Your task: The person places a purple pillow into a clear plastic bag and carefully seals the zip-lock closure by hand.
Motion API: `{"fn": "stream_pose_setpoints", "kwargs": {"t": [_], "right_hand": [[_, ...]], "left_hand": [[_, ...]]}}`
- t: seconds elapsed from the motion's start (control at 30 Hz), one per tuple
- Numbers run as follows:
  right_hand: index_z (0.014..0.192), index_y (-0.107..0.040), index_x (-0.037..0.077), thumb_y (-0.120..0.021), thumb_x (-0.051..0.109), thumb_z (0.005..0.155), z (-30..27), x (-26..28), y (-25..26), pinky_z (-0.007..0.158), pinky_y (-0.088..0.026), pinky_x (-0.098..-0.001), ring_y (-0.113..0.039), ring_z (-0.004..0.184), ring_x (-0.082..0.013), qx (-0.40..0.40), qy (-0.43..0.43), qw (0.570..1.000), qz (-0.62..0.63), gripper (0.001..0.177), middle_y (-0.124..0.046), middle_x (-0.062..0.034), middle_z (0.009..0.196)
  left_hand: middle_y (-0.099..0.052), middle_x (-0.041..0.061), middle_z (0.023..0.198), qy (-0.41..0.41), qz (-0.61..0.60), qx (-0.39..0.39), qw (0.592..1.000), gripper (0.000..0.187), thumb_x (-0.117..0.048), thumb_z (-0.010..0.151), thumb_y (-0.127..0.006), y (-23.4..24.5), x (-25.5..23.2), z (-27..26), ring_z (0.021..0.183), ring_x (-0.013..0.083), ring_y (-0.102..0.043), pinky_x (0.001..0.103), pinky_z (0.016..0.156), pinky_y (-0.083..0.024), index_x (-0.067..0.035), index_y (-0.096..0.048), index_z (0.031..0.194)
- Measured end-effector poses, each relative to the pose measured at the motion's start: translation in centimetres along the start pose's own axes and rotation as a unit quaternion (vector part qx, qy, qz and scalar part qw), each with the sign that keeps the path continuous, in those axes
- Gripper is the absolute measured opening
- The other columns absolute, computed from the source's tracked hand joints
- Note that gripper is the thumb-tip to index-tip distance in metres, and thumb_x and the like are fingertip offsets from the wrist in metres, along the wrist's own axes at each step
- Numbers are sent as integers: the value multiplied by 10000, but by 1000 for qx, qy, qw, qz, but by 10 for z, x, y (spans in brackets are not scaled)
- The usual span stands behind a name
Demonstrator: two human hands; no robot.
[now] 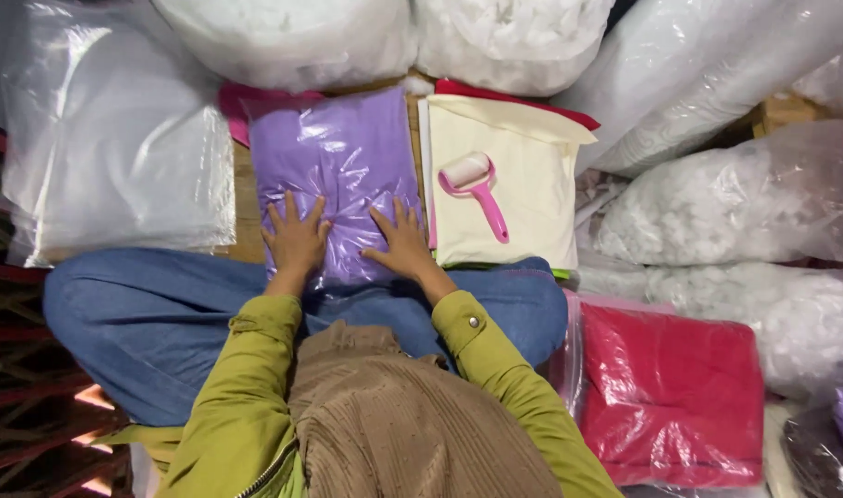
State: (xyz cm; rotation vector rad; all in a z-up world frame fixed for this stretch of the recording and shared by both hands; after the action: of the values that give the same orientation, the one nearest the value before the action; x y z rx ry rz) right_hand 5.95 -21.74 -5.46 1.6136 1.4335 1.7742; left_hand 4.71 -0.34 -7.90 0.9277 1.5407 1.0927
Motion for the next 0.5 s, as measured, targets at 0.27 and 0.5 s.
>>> {"fn": "stream_pose_setpoints", "kwargs": {"t": [0.27,0.5], "right_hand": [[1232,-711,282,-583,210,1015,-5,45,67,1099,-473,-475,-575,1329,-302,-195,91,976,36,262,-677,-36,1335],[1279,-691,265,-528,250,1067,-45,107,99,1161,-453,-433,-624,1286,-276,-350,169,917,88,268,-682,-62,1340]], "left_hand": [[-491,311,1443,-123,-180,-192,957,395,-324,1140,-404,106,-39,-6,1266,607,-471,669,982,-467,-171,-665,1393],[-377,343,1534,-232,-214,-162,935,407,-221,1153,-398,164,-33,-33,1346,674,-291,728,1097,-298,-154,-543,1528]]}}
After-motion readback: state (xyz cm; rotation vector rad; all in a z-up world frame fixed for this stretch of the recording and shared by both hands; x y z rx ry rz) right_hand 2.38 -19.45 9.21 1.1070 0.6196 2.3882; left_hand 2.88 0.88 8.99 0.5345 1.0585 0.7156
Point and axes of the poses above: each hand's wrist, its own z-axis towards the middle knuckle, its own y-axis out of the back of the hand, x = y × z, the point moved 6 cm from there along z, towards the middle knuckle
